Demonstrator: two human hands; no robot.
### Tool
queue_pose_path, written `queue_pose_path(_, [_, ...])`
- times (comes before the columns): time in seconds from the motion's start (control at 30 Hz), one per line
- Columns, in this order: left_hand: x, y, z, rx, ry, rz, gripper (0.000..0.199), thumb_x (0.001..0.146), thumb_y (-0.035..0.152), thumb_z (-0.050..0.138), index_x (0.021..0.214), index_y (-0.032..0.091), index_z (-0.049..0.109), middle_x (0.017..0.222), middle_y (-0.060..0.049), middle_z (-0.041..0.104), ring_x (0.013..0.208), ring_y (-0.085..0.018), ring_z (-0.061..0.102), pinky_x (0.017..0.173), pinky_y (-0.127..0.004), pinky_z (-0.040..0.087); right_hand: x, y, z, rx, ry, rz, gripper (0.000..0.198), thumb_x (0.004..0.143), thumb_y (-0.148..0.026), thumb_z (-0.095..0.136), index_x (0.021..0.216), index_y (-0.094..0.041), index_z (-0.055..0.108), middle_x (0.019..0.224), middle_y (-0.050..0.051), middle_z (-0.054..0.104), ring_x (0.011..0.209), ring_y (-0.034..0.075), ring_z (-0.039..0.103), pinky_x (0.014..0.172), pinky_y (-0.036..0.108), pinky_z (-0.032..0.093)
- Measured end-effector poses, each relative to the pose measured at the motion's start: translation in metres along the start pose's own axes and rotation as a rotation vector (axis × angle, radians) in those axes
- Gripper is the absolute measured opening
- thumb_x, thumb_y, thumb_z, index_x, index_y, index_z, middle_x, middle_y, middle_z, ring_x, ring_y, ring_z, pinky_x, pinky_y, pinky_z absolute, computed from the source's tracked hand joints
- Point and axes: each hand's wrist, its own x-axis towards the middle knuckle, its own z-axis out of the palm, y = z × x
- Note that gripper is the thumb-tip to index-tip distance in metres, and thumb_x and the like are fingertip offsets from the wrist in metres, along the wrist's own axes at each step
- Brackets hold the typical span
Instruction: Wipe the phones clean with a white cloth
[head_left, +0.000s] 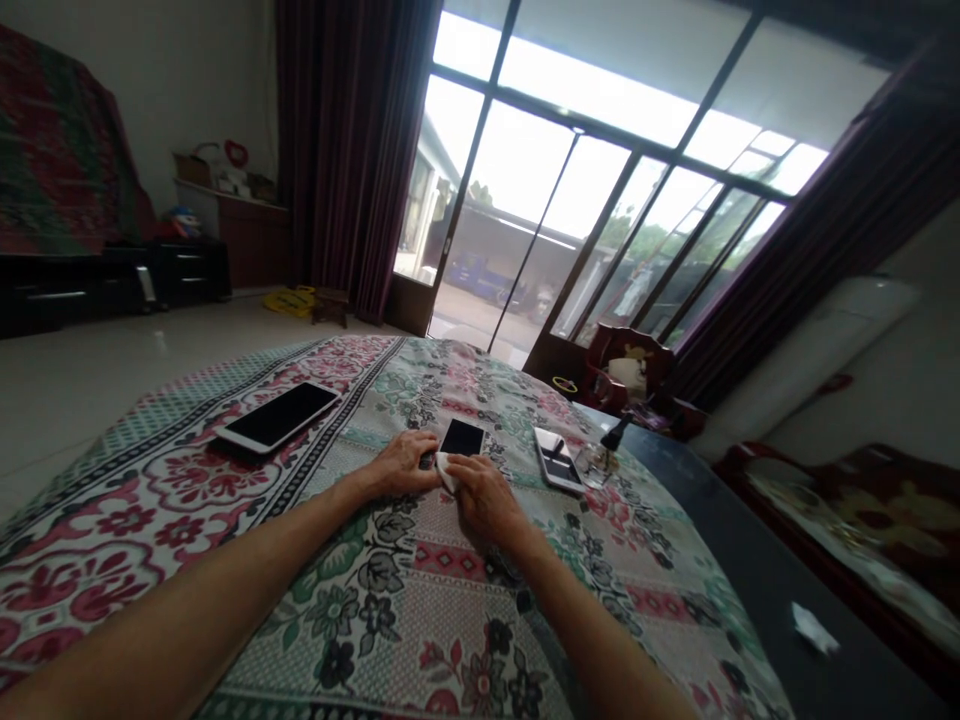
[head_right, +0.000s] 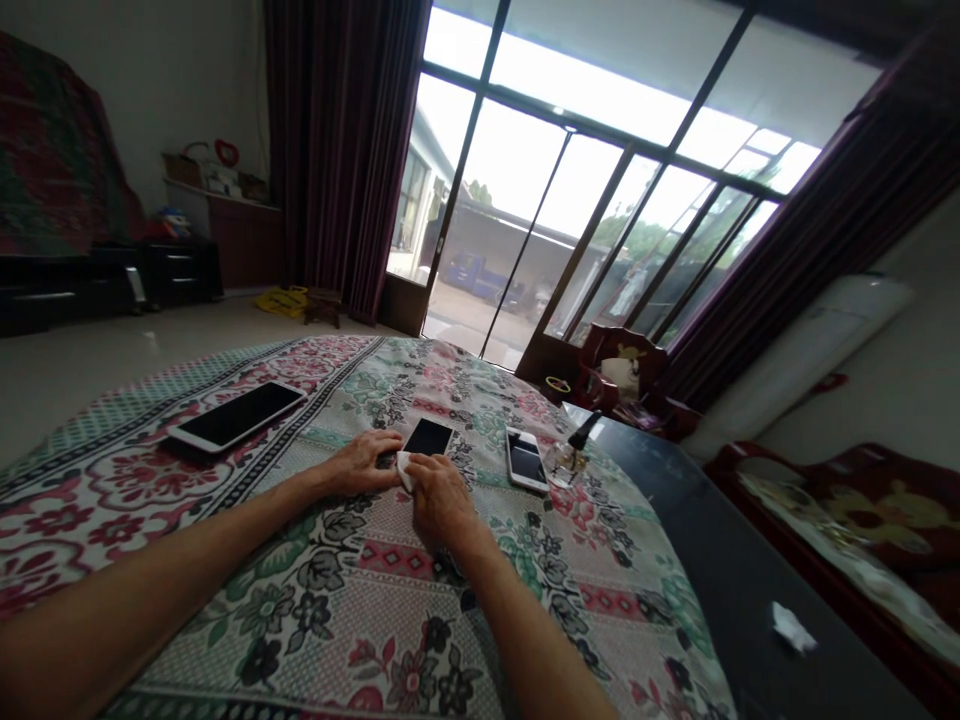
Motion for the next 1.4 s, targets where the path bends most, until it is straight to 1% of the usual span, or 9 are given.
queue_pose_path(0.13, [0.001, -0.002, 0.0, -0.029, -0.009, 0.026, 0.039, 0.071, 0.037, 0.068, 0.106, 0.02, 0.069, 0.12, -0.008, 0.066, 0.115, -0.027, 0.058, 0.102, -0.038, 0.042, 0.013, 0.015, -0.001, -0.034, -0.003, 0.065, 0.038, 0.083, -0.002, 0.047, 0.108, -0.018, 0.071, 0.122, 0.008, 0.067, 0.11, 0.021, 0.06, 0.099, 0.034, 0.043])
queue_pose_path(0.3, [0.001, -0.005, 0.001, -0.039, -0.02, 0.063, 0.036, 0.073, 0.036, 0.066, 0.105, 0.02, 0.07, 0.119, -0.008, 0.068, 0.115, -0.027, 0.058, 0.103, -0.039, 0.041, 0.041, 0.053, 0.002, -0.092, 0.003, 0.215, 0.041, 0.082, 0.0, 0.045, 0.109, -0.018, 0.071, 0.123, 0.009, 0.067, 0.115, 0.02, 0.059, 0.102, 0.031, 0.039])
queue_pose_path(0.5, [0.002, -0.013, 0.007, -0.045, -0.016, 0.084, 0.044, 0.075, 0.037, 0.065, 0.115, 0.02, 0.068, 0.127, -0.01, 0.064, 0.118, -0.028, 0.058, 0.104, -0.04, 0.041, 0.071, 0.078, 0.01, -0.135, -0.02, 0.284, 0.04, 0.081, -0.001, 0.045, 0.107, -0.017, 0.07, 0.114, 0.009, 0.07, 0.108, 0.019, 0.061, 0.094, 0.026, 0.04])
queue_pose_path(0.73, [0.002, -0.015, 0.005, -0.064, -0.045, 0.034, 0.046, 0.073, 0.04, 0.067, 0.115, 0.023, 0.069, 0.13, -0.009, 0.062, 0.121, -0.029, 0.055, 0.106, -0.043, 0.04, 0.079, 0.067, 0.016, -0.121, -0.02, 0.236, 0.038, 0.079, -0.001, 0.046, 0.103, -0.018, 0.069, 0.115, 0.008, 0.069, 0.11, 0.019, 0.057, 0.096, 0.027, 0.037])
queue_pose_path(0.83, [0.002, -0.013, 0.002, -0.087, -0.057, -0.022, 0.047, 0.071, 0.042, 0.068, 0.114, 0.022, 0.07, 0.131, -0.01, 0.062, 0.123, -0.031, 0.055, 0.107, -0.043, 0.039, 0.073, 0.058, 0.016, -0.105, -0.042, 0.17, 0.037, 0.078, 0.0, 0.047, 0.102, -0.018, 0.069, 0.111, 0.007, 0.07, 0.106, 0.019, 0.058, 0.095, 0.028, 0.037])
queue_pose_path(1.0, [0.002, -0.007, -0.002, -0.089, -0.008, -0.099, 0.056, 0.066, 0.041, 0.072, 0.118, 0.023, 0.066, 0.133, -0.009, 0.061, 0.124, -0.033, 0.053, 0.108, -0.045, 0.04, 0.055, 0.041, 0.018, -0.065, -0.041, 0.109, 0.034, 0.081, -0.003, 0.053, 0.106, -0.02, 0.069, 0.112, 0.007, 0.07, 0.102, 0.02, 0.058, 0.092, 0.03, 0.04])
queue_pose_path(1.2, [0.0, -0.007, -0.001, -0.043, -0.003, -0.106, 0.064, 0.066, 0.043, 0.071, 0.123, 0.016, 0.061, 0.137, -0.015, 0.057, 0.13, -0.033, 0.049, 0.111, -0.044, 0.037, 0.035, 0.025, 0.019, -0.039, -0.018, 0.044, 0.025, 0.082, -0.01, 0.061, 0.104, -0.019, 0.07, 0.112, 0.007, 0.07, 0.098, 0.02, 0.057, 0.088, 0.032, 0.042])
queue_pose_path(1.3, [0.0, -0.01, 0.003, -0.016, 0.011, -0.114, 0.07, 0.066, 0.046, 0.071, 0.126, 0.012, 0.059, 0.139, -0.018, 0.054, 0.131, -0.034, 0.048, 0.112, -0.044, 0.037, 0.028, 0.02, 0.02, -0.025, 0.034, 0.037, 0.023, 0.084, -0.009, 0.056, 0.099, -0.019, 0.071, 0.108, 0.006, 0.071, 0.094, 0.018, 0.059, 0.088, 0.03, 0.042])
queue_pose_path(1.4, [0.0, -0.014, 0.008, -0.009, 0.032, -0.098, 0.068, 0.067, 0.046, 0.069, 0.124, 0.011, 0.061, 0.138, -0.018, 0.056, 0.131, -0.033, 0.049, 0.111, -0.042, 0.037, 0.025, 0.017, 0.022, 0.001, 0.079, 0.025, 0.028, 0.083, -0.005, 0.051, 0.095, -0.018, 0.072, 0.105, 0.005, 0.073, 0.093, 0.017, 0.06, 0.091, 0.029, 0.041])
